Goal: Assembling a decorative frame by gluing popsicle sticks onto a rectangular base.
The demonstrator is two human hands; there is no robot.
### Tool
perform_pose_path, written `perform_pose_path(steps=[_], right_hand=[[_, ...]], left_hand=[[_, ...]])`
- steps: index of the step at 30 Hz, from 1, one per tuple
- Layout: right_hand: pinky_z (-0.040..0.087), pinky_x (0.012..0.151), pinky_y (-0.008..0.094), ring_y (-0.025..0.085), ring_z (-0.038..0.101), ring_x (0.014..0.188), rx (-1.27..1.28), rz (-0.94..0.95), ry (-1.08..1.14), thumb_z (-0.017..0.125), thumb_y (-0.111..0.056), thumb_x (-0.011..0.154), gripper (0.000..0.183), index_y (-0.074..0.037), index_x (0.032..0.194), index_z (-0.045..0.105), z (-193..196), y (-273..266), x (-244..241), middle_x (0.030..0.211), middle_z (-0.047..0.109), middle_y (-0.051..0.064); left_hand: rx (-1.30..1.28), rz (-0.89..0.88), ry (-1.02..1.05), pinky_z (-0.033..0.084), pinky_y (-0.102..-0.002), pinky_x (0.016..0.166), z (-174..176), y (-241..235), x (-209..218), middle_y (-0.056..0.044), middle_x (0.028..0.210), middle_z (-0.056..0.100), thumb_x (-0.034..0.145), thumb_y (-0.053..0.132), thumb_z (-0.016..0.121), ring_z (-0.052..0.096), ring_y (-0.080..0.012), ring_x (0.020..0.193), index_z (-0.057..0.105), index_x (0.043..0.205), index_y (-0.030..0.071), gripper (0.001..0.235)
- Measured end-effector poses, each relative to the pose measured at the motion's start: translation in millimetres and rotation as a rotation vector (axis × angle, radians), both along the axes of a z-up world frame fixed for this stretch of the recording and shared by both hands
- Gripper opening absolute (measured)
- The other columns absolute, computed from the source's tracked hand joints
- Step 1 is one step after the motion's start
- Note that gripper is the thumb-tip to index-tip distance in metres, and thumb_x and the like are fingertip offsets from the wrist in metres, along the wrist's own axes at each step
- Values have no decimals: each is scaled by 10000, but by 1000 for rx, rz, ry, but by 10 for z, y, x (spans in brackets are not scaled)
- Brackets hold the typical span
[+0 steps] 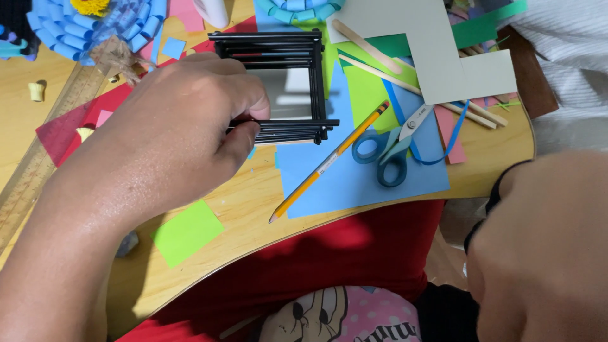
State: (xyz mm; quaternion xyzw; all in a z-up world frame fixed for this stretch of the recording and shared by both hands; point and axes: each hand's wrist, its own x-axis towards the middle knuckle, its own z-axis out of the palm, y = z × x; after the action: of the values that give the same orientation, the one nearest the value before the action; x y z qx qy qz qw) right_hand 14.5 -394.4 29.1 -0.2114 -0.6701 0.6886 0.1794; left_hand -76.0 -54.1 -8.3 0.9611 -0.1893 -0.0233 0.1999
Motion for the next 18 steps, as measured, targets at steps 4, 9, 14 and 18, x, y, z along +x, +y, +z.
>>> perform_pose_path(steps=[4, 9, 14, 18], right_hand=[[405, 556, 464, 194, 528, 593, 182, 169, -1083, 590, -610, 1079, 581, -306, 586, 636, -93, 351, -23, 527, 562, -38], [473, 938, 426, 387, 623, 1145, 807, -1283, -619, 727, 10, 867, 89, 70, 922, 692, -200, 793, 81, 1015, 569, 181], [358, 1314, 522, 423, 414, 1570, 736, -1344, -711, 732, 21, 1005, 58, 7, 1060, 745, -381, 902, 84, 1614, 398, 273], [368, 1262, 490, 398, 400, 1559, 728, -1318, -799, 769, 15, 984, 55, -5, 1035, 764, -431, 902, 175, 1614, 425, 273]], left_hand=[[6, 3, -23, 457, -488, 631, -11, 3, -6, -57, 801, 678, 805, -16, 549, 595, -332, 822, 676, 863, 107, 186], [18, -8, -64, 459, -488, 641, -37, 13, -6, -73, 788, 671, 820, -21, 563, 588, -342, 808, 670, 869, 94, 164], [23, -11, -70, 450, -495, 635, -45, 11, -15, -79, 781, 669, 832, -6, 567, 585, -351, 793, 670, 872, 92, 148], [30, -5, -75, 451, -499, 635, -43, 9, -5, -74, 783, 668, 819, 9, 569, 590, -352, 803, 659, 858, 104, 137]])
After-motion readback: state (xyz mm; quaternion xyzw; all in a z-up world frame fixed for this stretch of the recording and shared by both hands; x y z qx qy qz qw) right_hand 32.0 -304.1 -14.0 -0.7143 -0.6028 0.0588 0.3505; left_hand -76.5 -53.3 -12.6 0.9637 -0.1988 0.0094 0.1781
